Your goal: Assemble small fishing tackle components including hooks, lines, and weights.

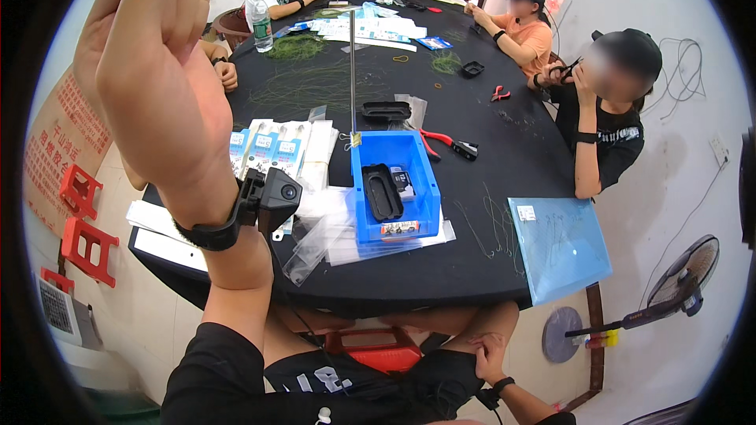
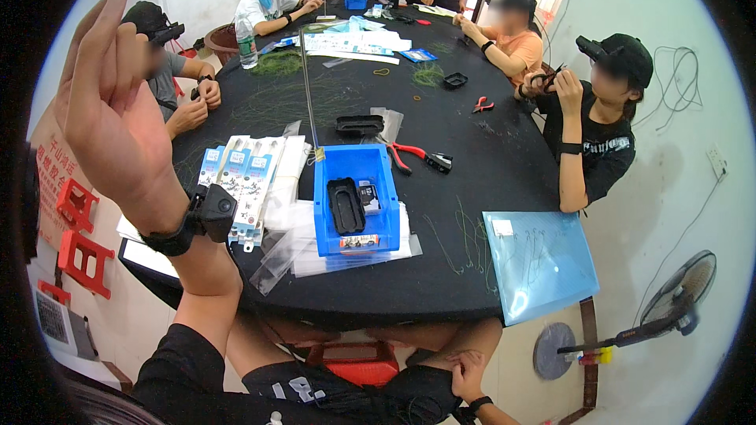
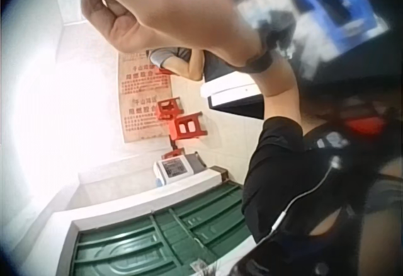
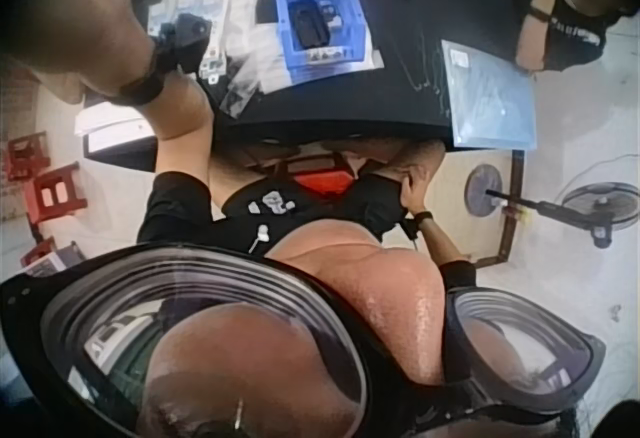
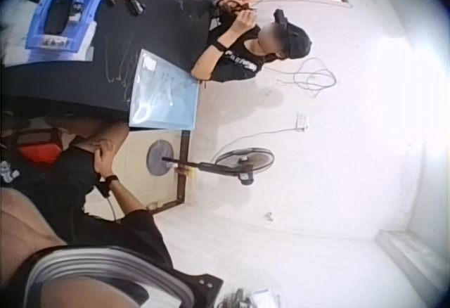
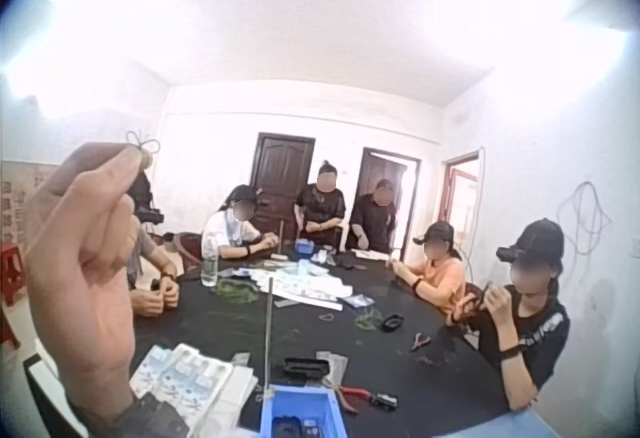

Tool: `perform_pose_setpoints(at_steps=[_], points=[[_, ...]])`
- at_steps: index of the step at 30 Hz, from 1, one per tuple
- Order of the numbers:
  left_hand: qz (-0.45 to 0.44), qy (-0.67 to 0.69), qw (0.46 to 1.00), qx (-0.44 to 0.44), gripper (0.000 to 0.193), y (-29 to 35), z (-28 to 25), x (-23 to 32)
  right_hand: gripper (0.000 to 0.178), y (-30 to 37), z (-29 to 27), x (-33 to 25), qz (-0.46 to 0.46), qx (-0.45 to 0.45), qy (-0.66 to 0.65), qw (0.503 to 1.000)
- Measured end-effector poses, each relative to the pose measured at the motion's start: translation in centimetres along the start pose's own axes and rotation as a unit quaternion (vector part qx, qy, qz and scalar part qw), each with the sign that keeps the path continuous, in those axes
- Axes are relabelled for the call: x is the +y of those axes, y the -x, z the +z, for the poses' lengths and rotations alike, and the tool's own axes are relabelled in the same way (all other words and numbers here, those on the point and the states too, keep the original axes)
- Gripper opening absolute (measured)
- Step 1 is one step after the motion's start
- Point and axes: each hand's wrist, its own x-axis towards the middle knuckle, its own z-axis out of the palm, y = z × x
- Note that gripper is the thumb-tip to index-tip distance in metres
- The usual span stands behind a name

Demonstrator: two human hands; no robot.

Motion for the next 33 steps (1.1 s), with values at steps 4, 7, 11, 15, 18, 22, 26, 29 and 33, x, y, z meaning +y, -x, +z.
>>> perform_pose_setpoints(at_steps=[4, 7, 11, 15, 18, 22, 26, 29, 33], points=[[-0.015, 0.003, 1.0, -0.003, 0.036, 0.0, 0.0, -0.1, 0.021, -0.2, -0.1, -0.4, -0.004, 0.004, 0.013, 1.0], [-0.018, 0.006, 1.0, -0.018, 0.037, -0.2, 0.1, 0.1, 0.021, -0.3, -0.1, -0.6, 0.0, 0.002, 0.01, 1.0], [-0.026, 0.006, 0.999, -0.029, 0.039, 0.1, -0.2, -0.2, 0.021, -0.3, -0.1, -0.6, 0.004, 0.0, 0.01, 1.0], [-0.028, 0.016, 0.999, -0.027, 0.04, 0.2, -0.6, -0.8, 0.021, -0.2, -0.1, -0.5, 0.005, -0.005, 0.011, 1.0], [-0.04, 0.035, 0.998, -0.042, 0.04, -0.4, -0.2, -0.2, 0.021, -0.2, -0.1, -0.5, 0.009, -0.007, 0.005, 1.0], [-0.063, 0.012, 0.998, -0.003, 0.033, -0.4, 2.1, 1.9, 0.021, -0.3, -0.1, -0.5, 0.008, -0.006, 0.002, 1.0], [-0.089, 0.031, 0.994, 0.051, 0.021, 0.3, 3.1, 2.7, 0.022, -0.2, 0.0, -0.4, 0.011, -0.006, 0.007, 1.0], [-0.058, 0.041, 0.997, -0.016, 0.032, -0.6, 1.3, 1.4, 0.022, -0.1, 0.1, -0.2, 0.013, -0.008, 0.006, 1.0], [-0.04, -0.006, 0.999, -0.028, 0.038, -0.4, -0.8, -0.7, 0.022, -0.1, 0.2, -0.1, 0.018, -0.014, -0.005, 1.0]])
